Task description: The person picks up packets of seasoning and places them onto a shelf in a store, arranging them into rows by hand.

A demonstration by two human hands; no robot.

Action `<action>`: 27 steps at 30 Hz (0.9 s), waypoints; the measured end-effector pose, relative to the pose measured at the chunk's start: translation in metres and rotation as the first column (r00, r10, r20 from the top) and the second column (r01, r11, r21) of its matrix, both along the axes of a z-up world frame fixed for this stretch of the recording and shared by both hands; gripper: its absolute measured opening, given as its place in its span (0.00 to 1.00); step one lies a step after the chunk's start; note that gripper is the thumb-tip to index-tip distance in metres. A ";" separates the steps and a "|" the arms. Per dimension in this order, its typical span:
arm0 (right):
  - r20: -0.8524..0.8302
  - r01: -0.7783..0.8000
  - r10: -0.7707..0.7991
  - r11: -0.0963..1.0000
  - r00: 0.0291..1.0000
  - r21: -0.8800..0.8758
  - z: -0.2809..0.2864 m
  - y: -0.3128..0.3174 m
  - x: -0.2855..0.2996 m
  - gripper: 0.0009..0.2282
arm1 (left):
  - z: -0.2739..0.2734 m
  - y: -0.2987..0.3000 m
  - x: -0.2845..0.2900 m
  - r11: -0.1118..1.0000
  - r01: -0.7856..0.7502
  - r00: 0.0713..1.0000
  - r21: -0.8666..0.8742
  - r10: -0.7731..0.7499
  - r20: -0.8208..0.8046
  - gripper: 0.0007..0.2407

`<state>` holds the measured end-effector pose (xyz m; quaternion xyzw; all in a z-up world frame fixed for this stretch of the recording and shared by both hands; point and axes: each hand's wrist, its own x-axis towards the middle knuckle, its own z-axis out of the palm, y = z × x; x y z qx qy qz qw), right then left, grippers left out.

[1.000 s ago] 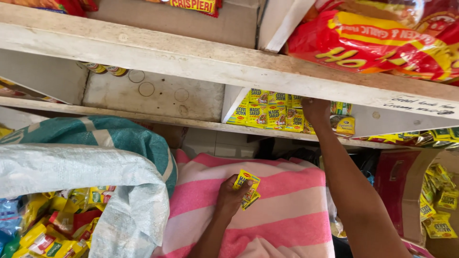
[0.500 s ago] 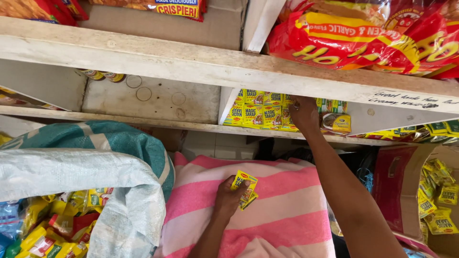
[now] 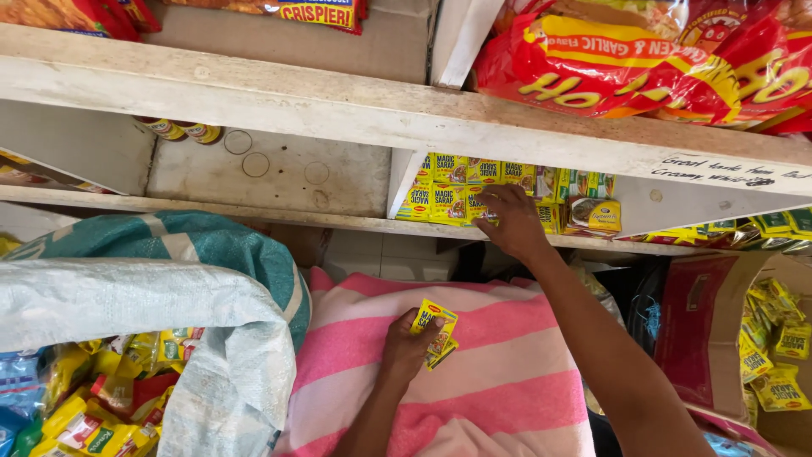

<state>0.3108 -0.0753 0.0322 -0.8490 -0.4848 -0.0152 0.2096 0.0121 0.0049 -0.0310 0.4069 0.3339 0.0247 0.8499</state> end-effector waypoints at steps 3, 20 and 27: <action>0.001 0.031 -0.030 0.998 1.000 -0.060 -0.007 0.001 -0.004 0.19 | 0.005 0.003 0.001 1.000 0.005 1.000 -0.002 -0.005 -0.013 0.06; -0.620 0.342 -0.244 0.939 0.745 0.043 -0.073 -0.070 -0.164 0.10 | -0.012 0.000 -0.004 0.997 0.078 0.993 -0.018 -0.079 -0.088 0.07; -0.948 0.546 -0.233 0.834 0.217 -0.080 -0.039 -0.084 -0.195 0.10 | 0.016 0.000 -0.002 0.991 0.117 0.993 0.062 -0.117 0.002 0.08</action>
